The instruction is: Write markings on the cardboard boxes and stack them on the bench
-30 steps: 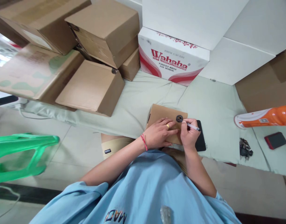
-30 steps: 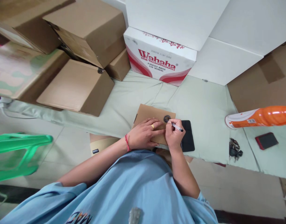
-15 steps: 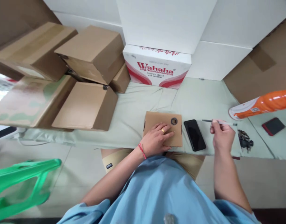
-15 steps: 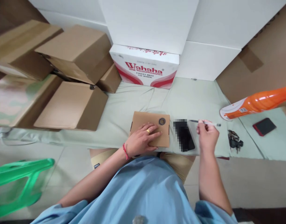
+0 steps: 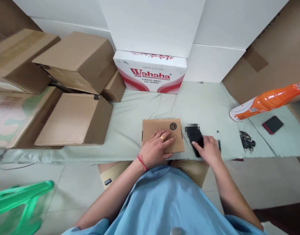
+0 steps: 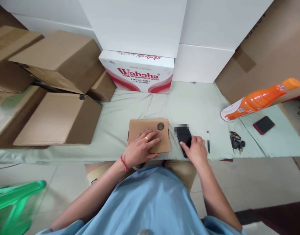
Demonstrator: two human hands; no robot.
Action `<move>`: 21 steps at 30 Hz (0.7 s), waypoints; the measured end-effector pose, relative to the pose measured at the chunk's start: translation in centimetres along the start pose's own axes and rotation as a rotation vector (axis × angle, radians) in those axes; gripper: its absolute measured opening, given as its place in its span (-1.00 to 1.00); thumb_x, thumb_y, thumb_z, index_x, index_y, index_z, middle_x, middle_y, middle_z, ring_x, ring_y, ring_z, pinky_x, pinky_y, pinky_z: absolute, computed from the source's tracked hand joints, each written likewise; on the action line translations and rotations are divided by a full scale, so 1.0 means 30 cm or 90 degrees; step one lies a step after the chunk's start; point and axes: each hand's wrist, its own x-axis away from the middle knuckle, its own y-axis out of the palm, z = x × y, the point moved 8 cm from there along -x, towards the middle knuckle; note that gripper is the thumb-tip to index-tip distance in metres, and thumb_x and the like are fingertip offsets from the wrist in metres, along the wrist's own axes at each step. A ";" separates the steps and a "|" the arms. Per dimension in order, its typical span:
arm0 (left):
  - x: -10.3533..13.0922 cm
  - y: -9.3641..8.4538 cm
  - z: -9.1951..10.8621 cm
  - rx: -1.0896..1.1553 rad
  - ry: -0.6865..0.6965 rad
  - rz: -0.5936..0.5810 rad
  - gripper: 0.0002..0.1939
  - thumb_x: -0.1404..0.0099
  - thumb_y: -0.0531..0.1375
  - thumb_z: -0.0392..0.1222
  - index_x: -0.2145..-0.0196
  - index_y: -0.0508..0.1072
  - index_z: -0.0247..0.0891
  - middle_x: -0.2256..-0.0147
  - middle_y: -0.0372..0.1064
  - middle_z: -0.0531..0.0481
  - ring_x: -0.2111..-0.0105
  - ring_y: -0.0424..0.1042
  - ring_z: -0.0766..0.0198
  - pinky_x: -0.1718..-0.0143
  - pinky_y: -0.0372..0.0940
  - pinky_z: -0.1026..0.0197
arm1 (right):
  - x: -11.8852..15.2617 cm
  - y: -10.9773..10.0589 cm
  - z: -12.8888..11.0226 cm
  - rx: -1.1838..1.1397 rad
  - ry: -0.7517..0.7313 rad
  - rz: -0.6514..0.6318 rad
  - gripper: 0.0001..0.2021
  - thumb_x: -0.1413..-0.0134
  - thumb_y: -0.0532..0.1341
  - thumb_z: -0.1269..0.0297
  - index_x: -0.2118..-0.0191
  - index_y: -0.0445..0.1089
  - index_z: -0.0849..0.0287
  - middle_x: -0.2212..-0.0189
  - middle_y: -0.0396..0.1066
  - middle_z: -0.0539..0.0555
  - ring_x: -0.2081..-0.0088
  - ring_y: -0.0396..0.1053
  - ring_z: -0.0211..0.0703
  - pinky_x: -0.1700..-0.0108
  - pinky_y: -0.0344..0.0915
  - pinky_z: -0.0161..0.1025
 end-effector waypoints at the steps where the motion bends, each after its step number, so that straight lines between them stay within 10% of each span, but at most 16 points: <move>1: 0.000 -0.001 0.000 -0.004 -0.001 -0.001 -0.29 -0.31 0.42 0.15 -0.31 0.45 -0.17 -0.32 0.35 -0.26 -0.33 0.29 -0.18 -0.40 0.19 -0.24 | 0.017 0.016 -0.039 0.027 -0.011 -0.011 -0.33 -0.18 0.33 -0.20 -0.14 0.45 0.32 -0.07 0.44 0.45 -0.10 0.37 0.37 -0.06 0.34 0.08; 15: -0.005 -0.004 0.002 0.004 -0.015 0.014 -0.29 -0.31 0.43 0.13 -0.31 0.45 -0.21 -0.33 0.34 -0.26 -0.34 0.29 -0.15 -0.43 0.12 -0.20 | 0.082 -0.040 -0.061 -0.135 0.066 0.135 -0.25 0.01 0.41 -0.26 -0.08 0.36 0.29 0.00 0.35 0.40 0.05 0.42 0.30 0.05 0.44 0.13; 21: -0.007 -0.009 0.000 0.003 -0.014 0.015 -0.31 -0.31 0.43 0.12 -0.30 0.47 -0.20 -0.32 0.35 -0.25 -0.33 0.29 -0.18 -0.41 0.15 -0.21 | 0.134 -0.190 -0.320 -0.272 -0.077 0.235 -0.35 -0.04 0.35 -0.32 0.00 0.28 0.12 0.05 0.34 0.23 0.03 0.43 0.20 0.05 0.48 0.12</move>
